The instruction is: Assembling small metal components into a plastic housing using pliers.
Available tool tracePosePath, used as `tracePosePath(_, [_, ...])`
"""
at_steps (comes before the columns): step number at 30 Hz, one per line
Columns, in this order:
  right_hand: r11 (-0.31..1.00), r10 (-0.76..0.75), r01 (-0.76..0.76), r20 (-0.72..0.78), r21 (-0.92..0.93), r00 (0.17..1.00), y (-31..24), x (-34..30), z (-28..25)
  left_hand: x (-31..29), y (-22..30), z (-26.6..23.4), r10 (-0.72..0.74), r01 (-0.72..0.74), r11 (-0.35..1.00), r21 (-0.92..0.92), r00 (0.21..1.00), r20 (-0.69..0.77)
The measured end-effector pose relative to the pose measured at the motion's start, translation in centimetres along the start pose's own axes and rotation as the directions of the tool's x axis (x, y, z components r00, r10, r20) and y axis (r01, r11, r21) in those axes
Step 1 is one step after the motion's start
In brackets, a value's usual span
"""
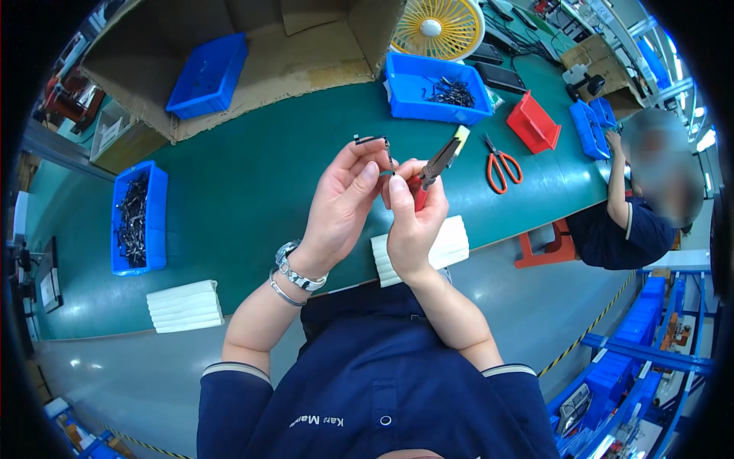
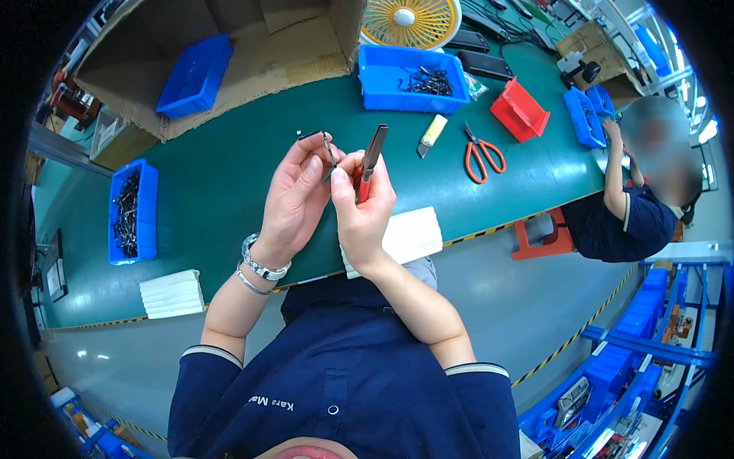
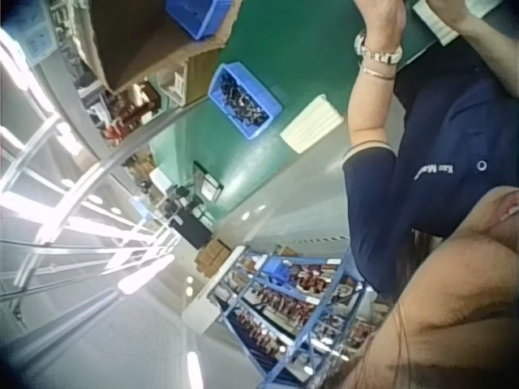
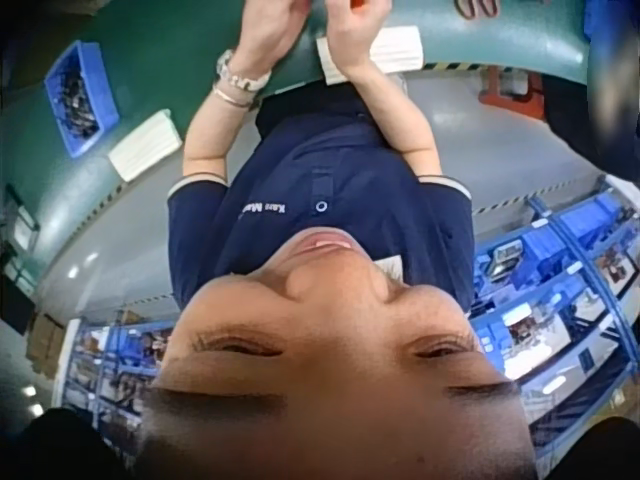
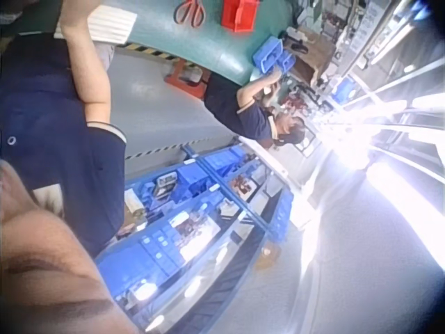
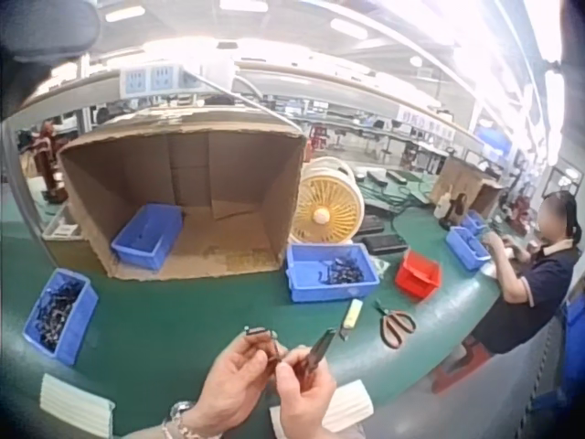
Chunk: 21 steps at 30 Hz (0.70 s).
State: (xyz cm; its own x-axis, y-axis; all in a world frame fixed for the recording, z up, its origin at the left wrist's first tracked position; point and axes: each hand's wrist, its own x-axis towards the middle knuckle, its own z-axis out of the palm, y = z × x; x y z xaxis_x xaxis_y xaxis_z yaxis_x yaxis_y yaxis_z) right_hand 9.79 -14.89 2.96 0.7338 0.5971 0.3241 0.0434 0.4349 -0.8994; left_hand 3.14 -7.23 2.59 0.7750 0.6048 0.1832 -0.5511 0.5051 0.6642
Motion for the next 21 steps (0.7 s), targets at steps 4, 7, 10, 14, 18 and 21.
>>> tracePosePath(4, [0.999, -0.002, 0.002, 0.007, -0.041, 1.000, -0.1, 0.0, 0.0, -0.2, -0.2, -0.2, -0.030, 0.030, 0.999, 0.020, 0.999, -0.019])
tracePosePath(7, [0.996, 0.086, -0.086, -0.003, 0.029, 0.996, -0.5, -0.2, 0.2, -0.5, 0.0, -0.1, -0.023, 0.024, 0.999, 0.033, 1.000, -0.013])
tracePosePath(10, [0.985, 0.162, -0.161, -0.015, 0.056, 0.987, -0.3, -0.2, 0.1, -0.3, -0.4, 0.0, -0.061, 0.064, 0.998, 0.027, 0.994, -0.087])
tracePosePath(14, [0.992, 0.127, -0.127, -0.006, 0.012, 0.992, -0.1, -0.4, -0.1, -0.3, -0.4, 0.0, -0.081, 0.084, 0.996, 0.034, 0.995, -0.060])
tracePosePath(18, [0.992, 0.120, -0.121, -0.019, -0.033, 0.993, 0.4, -0.3, -0.3, 0.0, -1.0, -0.2, -0.067, 0.071, 0.996, 0.049, 0.994, -0.083])
tracePosePath(21, [0.990, 0.121, -0.121, -0.012, -0.075, 0.993, 0.8, -0.1, -0.5, 0.2, -1.2, -0.7, -0.066, 0.071, 0.996, 0.047, 0.994, -0.091])
